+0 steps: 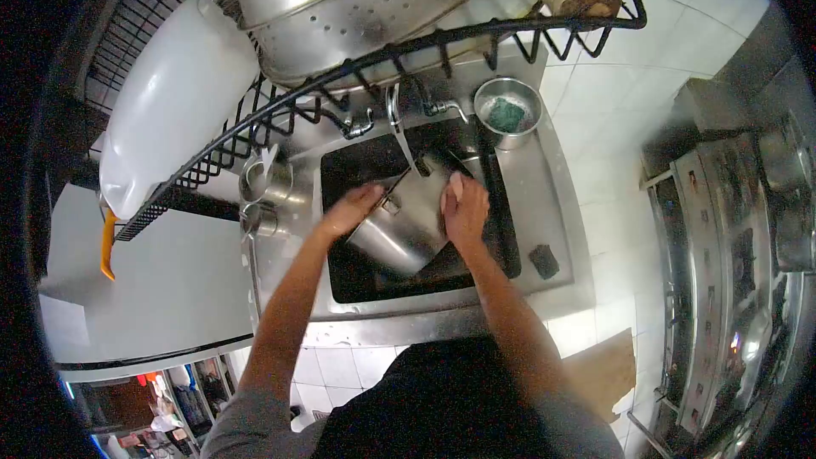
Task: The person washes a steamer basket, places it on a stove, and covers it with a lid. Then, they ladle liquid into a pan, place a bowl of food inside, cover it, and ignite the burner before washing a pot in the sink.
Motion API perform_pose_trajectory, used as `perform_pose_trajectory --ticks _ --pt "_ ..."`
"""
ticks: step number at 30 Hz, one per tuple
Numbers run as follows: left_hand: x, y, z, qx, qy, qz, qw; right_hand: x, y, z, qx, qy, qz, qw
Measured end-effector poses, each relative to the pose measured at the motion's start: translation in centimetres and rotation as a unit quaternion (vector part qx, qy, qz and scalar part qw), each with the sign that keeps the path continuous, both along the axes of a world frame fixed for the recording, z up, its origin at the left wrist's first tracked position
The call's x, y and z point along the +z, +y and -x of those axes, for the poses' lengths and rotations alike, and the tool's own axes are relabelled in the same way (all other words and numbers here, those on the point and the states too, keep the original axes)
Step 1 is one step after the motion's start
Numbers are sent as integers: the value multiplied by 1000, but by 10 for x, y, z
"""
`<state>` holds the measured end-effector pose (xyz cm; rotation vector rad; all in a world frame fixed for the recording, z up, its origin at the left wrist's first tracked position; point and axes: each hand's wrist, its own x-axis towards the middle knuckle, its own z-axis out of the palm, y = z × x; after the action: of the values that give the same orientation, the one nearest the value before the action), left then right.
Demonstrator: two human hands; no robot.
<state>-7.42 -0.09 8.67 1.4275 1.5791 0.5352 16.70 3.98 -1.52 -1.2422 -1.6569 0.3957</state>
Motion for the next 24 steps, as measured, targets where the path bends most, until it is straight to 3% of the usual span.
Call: perform_pose_trajectory --ticks 1,3,5,6,9,10,11,15,17,18,19,20,21,23,24 --pt "-23 -17 -15 89 41 -37 994 16 0 2 0 -6 2 1000" --pt "-27 -20 -34 88 116 -61 987 47 -3 14 129 78 176 973" --pt "-35 -7 -44 96 114 -88 985 38 -28 28 181 238 293 908" --pt "-39 -1 -48 104 115 -112 982 37 -40 29 159 147 98 971" --pt "-35 21 -46 105 80 -111 985 2 -34 15 222 315 139 912" --pt "-14 25 -50 93 107 -83 986 2 -8 3 156 172 81 969" --pt "-23 31 -48 92 104 -79 987 0 7 -4 83 23 26 996" --pt "-41 61 -44 29 116 -170 978 -12 22 1 30 99 127 986" --pt "-41 78 -42 12 140 -204 969 -18 -22 13 11 84 -26 996" --pt "-45 91 -40 -39 165 -188 967 -12 -33 12 11 83 -26 996" --pt "-53 104 -37 -90 190 -172 962 2 -43 10 71 5 -47 996" --pt "-60 117 -38 -92 189 -173 962 12 -47 10 130 -72 -68 987" --pt "-75 135 -42 -68 190 -125 971 8 -35 11 129 -72 -70 987" --pt "-95 153 -54 -38 190 -82 978 -3 8 7 38 9 -38 999" --pt "-99 158 -62 0 188 -100 977 14 24 3 9 -16 -52 998"
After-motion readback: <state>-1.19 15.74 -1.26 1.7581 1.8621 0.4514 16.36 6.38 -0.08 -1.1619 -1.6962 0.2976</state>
